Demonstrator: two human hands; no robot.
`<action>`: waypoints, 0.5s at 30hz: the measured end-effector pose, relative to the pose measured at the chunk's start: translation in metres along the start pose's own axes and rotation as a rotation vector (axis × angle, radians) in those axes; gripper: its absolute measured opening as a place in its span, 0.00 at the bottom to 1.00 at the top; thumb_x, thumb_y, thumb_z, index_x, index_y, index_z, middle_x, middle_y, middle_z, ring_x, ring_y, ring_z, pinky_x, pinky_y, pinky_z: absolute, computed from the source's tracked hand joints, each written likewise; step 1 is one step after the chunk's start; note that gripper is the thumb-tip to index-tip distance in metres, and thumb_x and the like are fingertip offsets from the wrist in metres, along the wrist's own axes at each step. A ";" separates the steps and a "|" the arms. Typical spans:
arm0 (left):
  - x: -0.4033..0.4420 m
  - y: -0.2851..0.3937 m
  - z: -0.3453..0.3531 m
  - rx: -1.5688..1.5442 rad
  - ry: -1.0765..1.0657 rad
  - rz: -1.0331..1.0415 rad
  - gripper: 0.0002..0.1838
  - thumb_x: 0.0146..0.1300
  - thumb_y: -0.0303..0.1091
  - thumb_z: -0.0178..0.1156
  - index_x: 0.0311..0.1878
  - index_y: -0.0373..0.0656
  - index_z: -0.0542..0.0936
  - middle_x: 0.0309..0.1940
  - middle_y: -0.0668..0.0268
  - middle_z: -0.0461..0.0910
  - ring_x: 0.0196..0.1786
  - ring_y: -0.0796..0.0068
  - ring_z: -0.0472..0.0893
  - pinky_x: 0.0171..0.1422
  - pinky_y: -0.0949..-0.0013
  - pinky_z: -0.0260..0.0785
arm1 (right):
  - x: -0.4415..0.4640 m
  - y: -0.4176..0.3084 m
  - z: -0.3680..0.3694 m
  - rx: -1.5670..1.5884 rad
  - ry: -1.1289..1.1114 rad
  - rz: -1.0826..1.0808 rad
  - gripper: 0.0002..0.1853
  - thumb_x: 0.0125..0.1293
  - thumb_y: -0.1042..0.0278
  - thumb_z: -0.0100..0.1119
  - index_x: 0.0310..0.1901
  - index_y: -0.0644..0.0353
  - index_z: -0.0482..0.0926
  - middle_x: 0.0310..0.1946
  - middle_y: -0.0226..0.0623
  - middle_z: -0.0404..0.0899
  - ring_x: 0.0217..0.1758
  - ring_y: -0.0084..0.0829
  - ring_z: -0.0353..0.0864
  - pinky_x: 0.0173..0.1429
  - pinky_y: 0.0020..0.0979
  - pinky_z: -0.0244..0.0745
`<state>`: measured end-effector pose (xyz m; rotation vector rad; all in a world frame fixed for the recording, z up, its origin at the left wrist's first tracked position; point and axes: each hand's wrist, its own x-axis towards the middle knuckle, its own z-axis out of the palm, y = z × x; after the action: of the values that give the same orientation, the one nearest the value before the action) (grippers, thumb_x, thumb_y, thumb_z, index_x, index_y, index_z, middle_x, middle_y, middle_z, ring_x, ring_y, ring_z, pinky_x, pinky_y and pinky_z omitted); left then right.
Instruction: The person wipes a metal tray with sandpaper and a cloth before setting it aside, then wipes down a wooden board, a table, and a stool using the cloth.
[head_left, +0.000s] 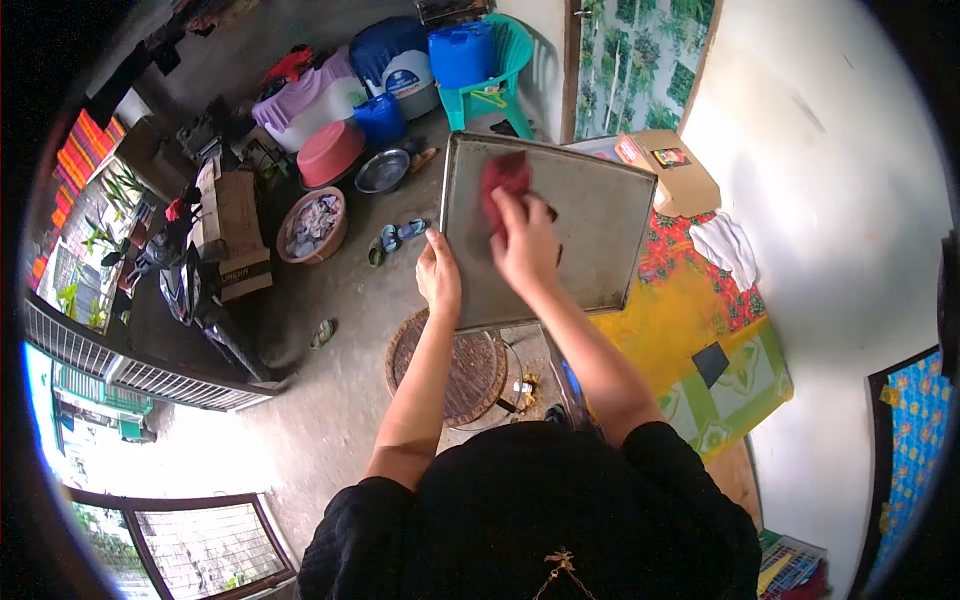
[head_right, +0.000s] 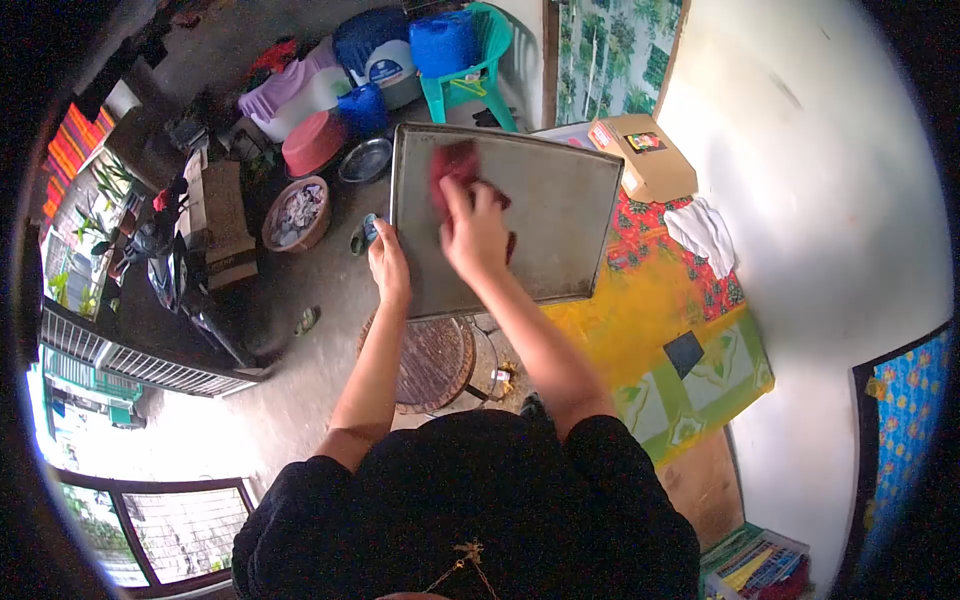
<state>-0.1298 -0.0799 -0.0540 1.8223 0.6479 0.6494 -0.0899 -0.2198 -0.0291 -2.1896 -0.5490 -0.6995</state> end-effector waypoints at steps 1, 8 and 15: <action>0.002 0.002 -0.002 0.010 -0.005 -0.029 0.39 0.70 0.67 0.37 0.42 0.38 0.82 0.31 0.48 0.82 0.41 0.46 0.81 0.48 0.53 0.68 | -0.014 -0.012 0.003 -0.019 -0.101 -0.034 0.36 0.50 0.72 0.67 0.64 0.43 0.70 0.58 0.49 0.67 0.54 0.55 0.73 0.53 0.49 0.76; 0.024 -0.041 0.006 0.050 0.006 -0.037 0.26 0.68 0.56 0.55 0.36 0.38 0.81 0.26 0.51 0.79 0.32 0.56 0.79 0.42 0.57 0.68 | -0.163 0.071 0.042 -0.093 -0.368 -0.402 0.29 0.52 0.65 0.66 0.58 0.31 0.75 0.55 0.39 0.71 0.48 0.57 0.75 0.40 0.46 0.82; 0.041 -0.017 -0.004 0.104 0.137 0.184 0.28 0.70 0.53 0.56 0.22 0.39 0.71 0.16 0.73 0.62 0.23 0.81 0.59 0.27 0.68 0.54 | -0.161 0.181 -0.042 -0.395 -0.033 0.326 0.18 0.53 0.70 0.64 0.49 0.48 0.82 0.47 0.45 0.75 0.51 0.52 0.74 0.55 0.47 0.72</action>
<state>-0.1065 -0.0434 -0.0639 1.9618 0.6182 0.8837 -0.1199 -0.3905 -0.2036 -2.5792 -0.0615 -0.6346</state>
